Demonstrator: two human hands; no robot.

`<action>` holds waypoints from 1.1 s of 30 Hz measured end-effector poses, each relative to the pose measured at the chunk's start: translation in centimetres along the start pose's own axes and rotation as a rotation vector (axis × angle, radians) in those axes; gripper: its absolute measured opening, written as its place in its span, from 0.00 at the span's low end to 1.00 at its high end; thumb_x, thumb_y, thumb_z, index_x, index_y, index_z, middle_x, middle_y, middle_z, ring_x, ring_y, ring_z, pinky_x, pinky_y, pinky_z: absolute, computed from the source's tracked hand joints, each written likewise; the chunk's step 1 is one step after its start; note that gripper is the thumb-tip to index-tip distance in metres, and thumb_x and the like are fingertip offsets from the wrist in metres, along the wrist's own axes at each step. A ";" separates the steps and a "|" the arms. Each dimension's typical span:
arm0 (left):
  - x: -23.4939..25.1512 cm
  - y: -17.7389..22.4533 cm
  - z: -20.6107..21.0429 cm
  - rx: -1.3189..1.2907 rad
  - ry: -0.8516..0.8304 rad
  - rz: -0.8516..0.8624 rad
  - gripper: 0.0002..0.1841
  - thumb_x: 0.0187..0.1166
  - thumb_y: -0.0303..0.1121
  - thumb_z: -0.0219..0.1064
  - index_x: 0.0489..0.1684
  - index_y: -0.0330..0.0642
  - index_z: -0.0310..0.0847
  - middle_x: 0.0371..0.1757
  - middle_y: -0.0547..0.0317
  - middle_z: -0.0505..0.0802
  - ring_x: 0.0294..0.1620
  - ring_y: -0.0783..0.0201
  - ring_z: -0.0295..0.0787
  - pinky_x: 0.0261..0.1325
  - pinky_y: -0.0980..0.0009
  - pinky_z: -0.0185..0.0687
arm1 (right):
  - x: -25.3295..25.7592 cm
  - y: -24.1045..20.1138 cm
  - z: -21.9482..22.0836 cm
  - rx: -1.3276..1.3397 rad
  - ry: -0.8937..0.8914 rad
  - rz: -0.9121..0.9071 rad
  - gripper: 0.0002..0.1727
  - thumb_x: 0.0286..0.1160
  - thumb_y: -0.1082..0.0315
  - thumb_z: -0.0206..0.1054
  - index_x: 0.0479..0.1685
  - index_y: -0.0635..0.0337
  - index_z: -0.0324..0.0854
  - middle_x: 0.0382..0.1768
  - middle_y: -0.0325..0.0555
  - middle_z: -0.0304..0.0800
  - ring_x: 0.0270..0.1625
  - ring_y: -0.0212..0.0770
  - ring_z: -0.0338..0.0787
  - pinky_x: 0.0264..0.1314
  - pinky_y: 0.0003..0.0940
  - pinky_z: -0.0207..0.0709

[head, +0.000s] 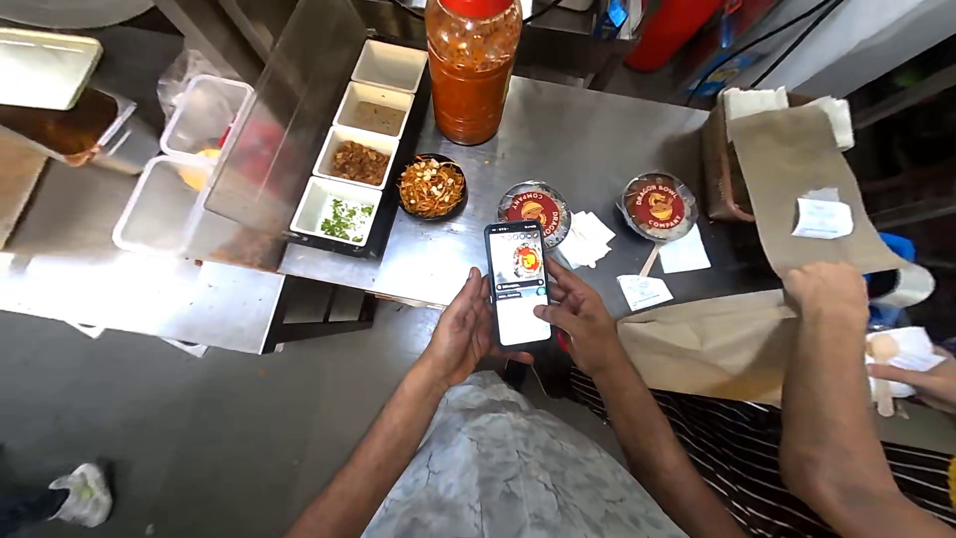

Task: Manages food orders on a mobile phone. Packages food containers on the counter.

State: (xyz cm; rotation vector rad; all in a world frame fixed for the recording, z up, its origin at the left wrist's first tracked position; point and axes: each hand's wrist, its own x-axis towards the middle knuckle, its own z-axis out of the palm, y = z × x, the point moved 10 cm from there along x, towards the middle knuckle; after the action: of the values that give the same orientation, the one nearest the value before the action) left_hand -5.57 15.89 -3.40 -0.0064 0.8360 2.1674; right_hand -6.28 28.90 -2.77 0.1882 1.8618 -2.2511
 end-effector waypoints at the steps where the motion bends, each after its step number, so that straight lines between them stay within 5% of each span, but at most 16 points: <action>1: 0.0 0.0 0.0 0.001 0.001 0.001 0.40 0.86 0.70 0.32 0.93 0.55 0.51 0.77 0.40 0.81 0.67 0.38 0.86 0.54 0.40 0.90 | -0.3 -0.1 0.2 -0.029 0.006 0.012 0.42 0.71 0.82 0.62 0.92 0.51 0.61 0.66 0.51 0.89 0.56 0.45 0.94 0.57 0.39 0.90; 9: -0.2 0.2 0.3 0.088 0.050 0.027 0.40 0.88 0.68 0.30 0.92 0.54 0.54 0.75 0.44 0.83 0.65 0.44 0.88 0.54 0.44 0.91 | -0.5 -0.7 1.6 -0.142 0.023 -0.059 0.52 0.66 0.75 0.77 0.94 0.41 0.54 0.72 0.46 0.83 0.64 0.47 0.91 0.61 0.44 0.90; 23: -0.8 -0.2 -0.9 0.010 0.028 -0.011 0.41 0.87 0.69 0.31 0.93 0.55 0.50 0.77 0.40 0.81 0.68 0.40 0.86 0.58 0.41 0.89 | -0.5 0.4 2.4 -0.101 0.062 -0.021 0.50 0.68 0.77 0.75 0.93 0.41 0.56 0.71 0.47 0.85 0.63 0.49 0.91 0.60 0.44 0.91; 29: -3.2 -0.3 -3.7 -0.099 0.039 -0.019 0.41 0.84 0.72 0.35 0.92 0.58 0.55 0.78 0.41 0.81 0.69 0.38 0.85 0.59 0.39 0.87 | -0.5 1.6 4.8 -0.093 -0.077 -0.014 0.51 0.66 0.77 0.76 0.94 0.45 0.55 0.69 0.47 0.86 0.61 0.46 0.92 0.61 0.44 0.91; 33: -5.6 -0.6 -6.1 -0.194 0.091 -0.028 0.42 0.81 0.73 0.44 0.92 0.60 0.54 0.79 0.38 0.80 0.71 0.34 0.83 0.59 0.33 0.85 | -0.5 4.4 7.1 -0.104 -0.248 0.101 0.54 0.69 0.71 0.78 0.96 0.38 0.49 0.70 0.46 0.86 0.60 0.45 0.93 0.63 0.45 0.90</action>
State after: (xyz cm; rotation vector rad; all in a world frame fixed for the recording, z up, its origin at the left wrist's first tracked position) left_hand -2.93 8.88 -7.03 -0.2151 0.6687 2.2272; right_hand -4.43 21.18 -5.49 -0.0136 1.7894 -2.0032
